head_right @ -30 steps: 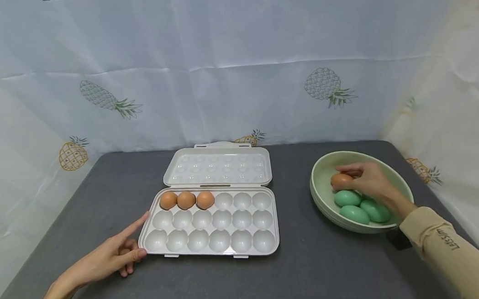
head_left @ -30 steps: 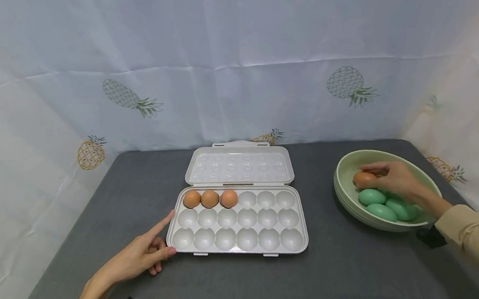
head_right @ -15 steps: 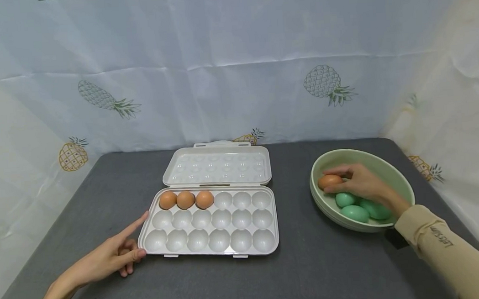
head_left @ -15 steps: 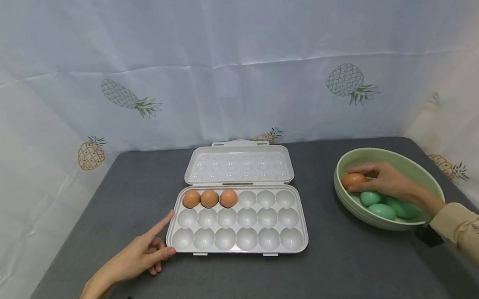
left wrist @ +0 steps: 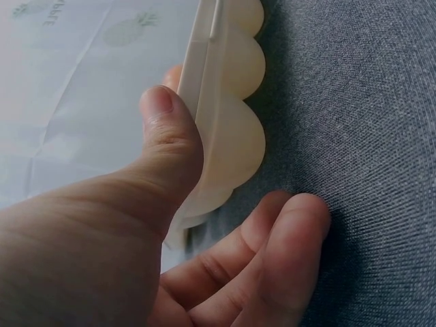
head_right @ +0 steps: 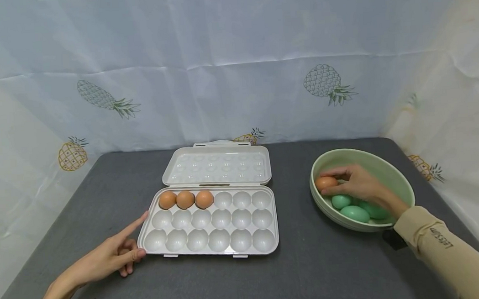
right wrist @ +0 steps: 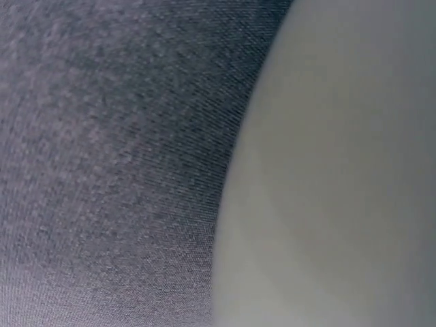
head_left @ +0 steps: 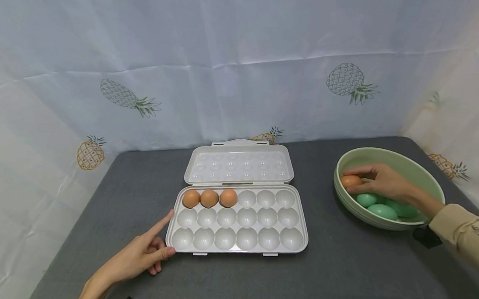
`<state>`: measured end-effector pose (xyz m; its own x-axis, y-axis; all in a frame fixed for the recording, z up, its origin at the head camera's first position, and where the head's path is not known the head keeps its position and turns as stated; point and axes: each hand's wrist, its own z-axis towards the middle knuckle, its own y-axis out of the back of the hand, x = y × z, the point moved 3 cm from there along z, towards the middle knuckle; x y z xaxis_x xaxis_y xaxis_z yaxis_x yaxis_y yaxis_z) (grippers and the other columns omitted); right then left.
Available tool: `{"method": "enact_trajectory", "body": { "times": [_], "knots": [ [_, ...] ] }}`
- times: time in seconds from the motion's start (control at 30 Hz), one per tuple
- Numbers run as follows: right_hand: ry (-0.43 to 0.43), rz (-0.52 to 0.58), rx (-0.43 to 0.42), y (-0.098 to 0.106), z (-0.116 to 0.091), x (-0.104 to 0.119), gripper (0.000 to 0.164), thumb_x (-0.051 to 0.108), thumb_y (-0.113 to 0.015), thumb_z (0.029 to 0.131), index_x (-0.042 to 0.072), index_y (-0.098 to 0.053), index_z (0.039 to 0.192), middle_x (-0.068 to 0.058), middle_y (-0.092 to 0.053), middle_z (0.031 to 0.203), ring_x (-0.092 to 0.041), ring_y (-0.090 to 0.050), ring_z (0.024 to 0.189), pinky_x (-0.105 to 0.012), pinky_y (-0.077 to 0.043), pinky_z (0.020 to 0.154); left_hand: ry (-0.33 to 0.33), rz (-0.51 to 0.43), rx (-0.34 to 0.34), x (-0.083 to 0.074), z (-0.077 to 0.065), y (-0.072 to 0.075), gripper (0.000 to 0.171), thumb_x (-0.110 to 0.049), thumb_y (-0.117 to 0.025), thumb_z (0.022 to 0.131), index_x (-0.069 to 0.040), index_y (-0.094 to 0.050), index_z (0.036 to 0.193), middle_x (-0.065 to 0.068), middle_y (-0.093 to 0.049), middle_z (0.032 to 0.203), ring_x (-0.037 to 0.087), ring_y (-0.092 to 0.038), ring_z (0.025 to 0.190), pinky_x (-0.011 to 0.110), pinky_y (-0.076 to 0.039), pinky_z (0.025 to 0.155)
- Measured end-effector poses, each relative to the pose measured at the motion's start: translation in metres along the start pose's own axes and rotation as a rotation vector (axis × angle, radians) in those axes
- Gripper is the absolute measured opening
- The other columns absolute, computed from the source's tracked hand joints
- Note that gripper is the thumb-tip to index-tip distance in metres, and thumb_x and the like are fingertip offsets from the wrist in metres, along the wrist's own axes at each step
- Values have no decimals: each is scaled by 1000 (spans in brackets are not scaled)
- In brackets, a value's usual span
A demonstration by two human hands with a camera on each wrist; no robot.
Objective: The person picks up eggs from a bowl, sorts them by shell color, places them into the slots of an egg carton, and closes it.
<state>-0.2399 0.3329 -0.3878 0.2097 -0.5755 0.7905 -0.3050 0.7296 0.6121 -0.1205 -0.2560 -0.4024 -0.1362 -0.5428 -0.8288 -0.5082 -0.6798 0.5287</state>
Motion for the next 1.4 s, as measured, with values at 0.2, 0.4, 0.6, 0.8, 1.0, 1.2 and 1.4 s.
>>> {"method": "enact_trajectory", "body": {
  "times": [0.2,0.4,0.6,0.8,1.0,1.2,1.4],
  "knots": [
    [18,-8,41,-2,0,3,51,12,-81,88,-2,-64,135,26,-69,113,14,-62,104,-23,-57,79,-17,-11,4,0,-1,-1,88,-22,-62,103,-12,-1,166,2,-63,75,6,-61,58,30,-55,54],
    [-15,4,29,-2,-2,2,54,13,-81,88,-4,-62,136,21,-71,112,13,-63,103,-21,-57,81,-34,-19,9,1,-1,-1,88,-20,-61,104,-11,0,166,2,-64,75,6,-61,58,31,-55,54],
    [1,14,1,-1,-2,7,53,12,-81,88,-7,-63,134,20,-74,108,9,-67,99,-20,-58,80,-41,-17,7,2,-1,0,87,-20,-61,104,-11,0,166,2,-64,74,6,-61,57,31,-56,53],
    [17,29,4,0,-2,15,53,10,-78,90,-8,-60,137,22,-74,107,8,-67,100,-16,-56,81,-47,-15,9,1,-1,0,87,-20,-61,104,-11,-1,166,2,-63,74,6,-61,58,31,-55,53],
    [3,-9,21,3,-4,21,55,15,-79,91,-3,-60,140,23,-72,110,10,-64,103,-20,-56,82,-23,1,11,0,-2,0,88,-24,-62,103,-12,-2,166,1,-63,74,7,-62,58,31,-56,55],
    [12,-61,26,10,-8,35,51,18,-78,92,6,-63,139,20,-71,114,6,-65,103,-24,-57,80,-41,-5,9,1,-2,0,87,-21,-61,104,-11,-1,166,1,-63,74,7,-61,58,31,-56,54],
    [61,-32,58,11,-6,51,44,11,-74,95,4,-63,137,15,-73,111,-5,-69,98,-30,-59,78,-48,-7,5,1,-2,-1,87,-20,-61,104,-10,-1,166,2,-63,74,7,-61,58,31,-55,54]
  ]
}}
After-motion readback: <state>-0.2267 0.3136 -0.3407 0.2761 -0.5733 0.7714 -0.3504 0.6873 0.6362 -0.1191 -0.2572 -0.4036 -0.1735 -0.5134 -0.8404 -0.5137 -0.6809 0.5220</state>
